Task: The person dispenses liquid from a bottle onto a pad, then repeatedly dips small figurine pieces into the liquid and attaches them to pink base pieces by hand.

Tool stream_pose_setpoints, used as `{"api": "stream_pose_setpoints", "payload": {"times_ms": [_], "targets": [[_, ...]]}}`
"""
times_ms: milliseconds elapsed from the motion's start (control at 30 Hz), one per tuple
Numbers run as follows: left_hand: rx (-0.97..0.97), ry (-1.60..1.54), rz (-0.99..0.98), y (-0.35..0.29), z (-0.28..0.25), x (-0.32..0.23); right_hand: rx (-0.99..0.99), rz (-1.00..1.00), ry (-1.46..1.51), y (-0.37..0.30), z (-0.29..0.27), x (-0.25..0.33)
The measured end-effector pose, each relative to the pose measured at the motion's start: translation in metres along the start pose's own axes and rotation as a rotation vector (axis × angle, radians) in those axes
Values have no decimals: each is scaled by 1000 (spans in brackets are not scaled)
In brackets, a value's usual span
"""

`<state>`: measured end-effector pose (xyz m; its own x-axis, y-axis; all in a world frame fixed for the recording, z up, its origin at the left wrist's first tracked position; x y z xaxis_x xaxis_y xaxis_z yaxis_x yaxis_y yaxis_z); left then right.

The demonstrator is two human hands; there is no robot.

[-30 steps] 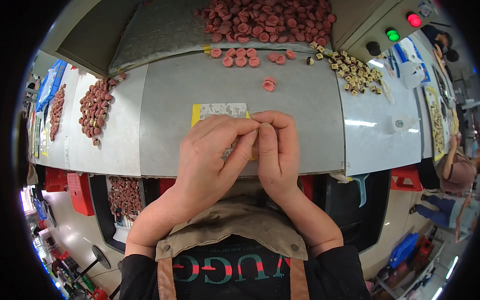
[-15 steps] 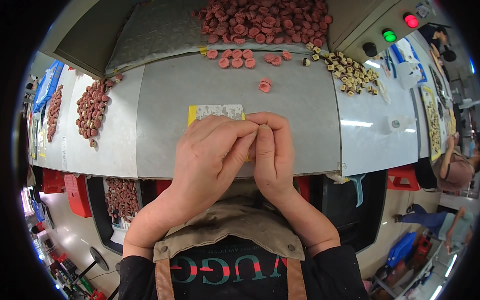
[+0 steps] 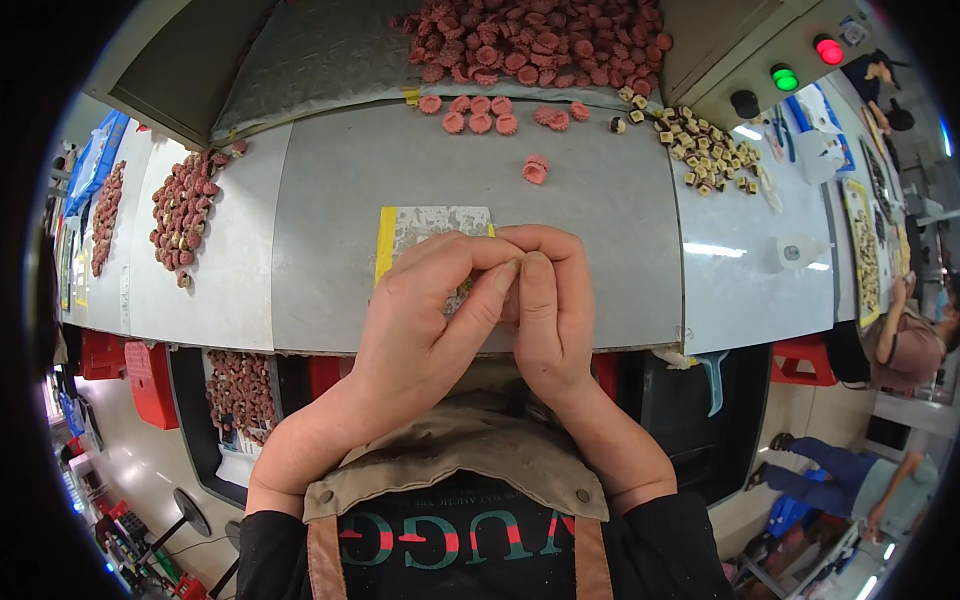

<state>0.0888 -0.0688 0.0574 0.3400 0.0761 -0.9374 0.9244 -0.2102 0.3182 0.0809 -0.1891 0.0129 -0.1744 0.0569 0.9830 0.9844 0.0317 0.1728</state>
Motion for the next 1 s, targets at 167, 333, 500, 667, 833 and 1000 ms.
{"api": "stream_pose_setpoints", "payload": {"times_ms": [167,333,500,667,833,1000], "targets": [[27,-131,-110,0,0,3,46,24,79,1,-4,-7],[57,-226,-205,1,0,7,70,24,155,4,-2,-6],[71,-159,-153,1,-2,2,91,83,228,6,-1,-7],[68,-106,-125,4,-1,0,88,86,215,6,-1,-4],[58,-166,-160,4,0,-1,77,131,230,8,-1,-6],[47,-334,-261,3,3,5,252,91,486,8,-2,-12]]}}
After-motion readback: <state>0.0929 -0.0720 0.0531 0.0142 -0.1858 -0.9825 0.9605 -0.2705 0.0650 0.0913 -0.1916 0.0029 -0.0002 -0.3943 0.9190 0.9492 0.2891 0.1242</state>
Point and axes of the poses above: each hand's wrist, its own y-axis towards the middle knuckle, its own z-axis out of the palm, x = y × z, the point moved 5 cm from there along y, towards the middle knuckle, and after that the axes turned 15 degrees about -y, right-handed, at the moved point
